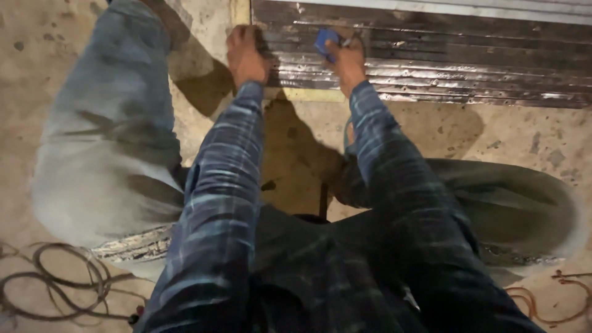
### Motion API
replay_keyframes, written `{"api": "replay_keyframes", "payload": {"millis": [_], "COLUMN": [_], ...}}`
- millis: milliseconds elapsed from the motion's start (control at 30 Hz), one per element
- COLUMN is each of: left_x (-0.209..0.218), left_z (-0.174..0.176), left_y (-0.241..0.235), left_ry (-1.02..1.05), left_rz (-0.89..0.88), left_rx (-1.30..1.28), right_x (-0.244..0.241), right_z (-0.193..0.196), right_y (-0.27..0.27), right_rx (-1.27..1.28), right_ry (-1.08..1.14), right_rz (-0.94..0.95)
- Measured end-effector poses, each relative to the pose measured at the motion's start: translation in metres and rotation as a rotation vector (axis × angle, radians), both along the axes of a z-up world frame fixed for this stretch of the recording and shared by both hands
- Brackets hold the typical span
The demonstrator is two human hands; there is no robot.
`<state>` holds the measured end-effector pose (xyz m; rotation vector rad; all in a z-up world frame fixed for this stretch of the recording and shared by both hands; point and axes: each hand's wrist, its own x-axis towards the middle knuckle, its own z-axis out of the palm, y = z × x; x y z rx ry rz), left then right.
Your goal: The recorder uses a pen and ruler to mark lines on a corrugated metal sheet while crouching on a concrete floor.
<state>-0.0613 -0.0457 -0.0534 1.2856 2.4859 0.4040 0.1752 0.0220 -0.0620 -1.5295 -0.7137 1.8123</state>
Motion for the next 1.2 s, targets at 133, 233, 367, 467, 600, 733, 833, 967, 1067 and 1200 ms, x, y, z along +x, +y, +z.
{"api": "replay_keyframes", "payload": {"millis": [133, 233, 367, 467, 600, 733, 833, 967, 1067, 1200], "left_x": [0.001, 0.009, 0.022, 0.025, 0.029, 0.027, 0.025, 0.024, 0.027, 0.022], "left_z": [-0.031, -0.006, 0.027, -0.001, 0.026, 0.032, 0.033, 0.015, -0.003, -0.024], "left_y": [-0.001, -0.010, -0.039, -0.069, -0.068, -0.064, -0.061, -0.074, -0.079, -0.091], "left_ry": [-0.181, -0.222, -0.183, -0.121, -0.086, -0.089, -0.066, 0.006, 0.077, 0.129], "left_rz": [-0.228, -0.347, -0.470, -0.431, -0.355, -0.256, -0.242, -0.250, -0.256, -0.288], "left_rx": [0.035, -0.011, 0.015, 0.039, -0.074, -0.168, -0.189, -0.152, -0.114, -0.124], "right_x": [-0.007, -0.017, -0.027, -0.032, -0.034, -0.023, -0.003, 0.012, 0.019, 0.008], "right_z": [0.014, 0.029, 0.015, -0.012, -0.004, -0.002, -0.039, -0.047, -0.061, -0.012], "right_y": [0.013, 0.020, 0.036, 0.044, 0.039, 0.021, 0.012, -0.018, -0.031, -0.067], "right_rx": [-0.050, -0.087, -0.016, -0.007, 0.042, -0.087, -0.140, -0.088, 0.041, 0.085], "right_ry": [0.046, 0.113, 0.167, 0.244, 0.290, 0.103, 0.083, -0.429, -0.660, -0.978], "right_rz": [0.023, -0.023, -0.023, -0.008, -0.017, -0.028, -0.085, -0.077, 0.052, 0.321]}}
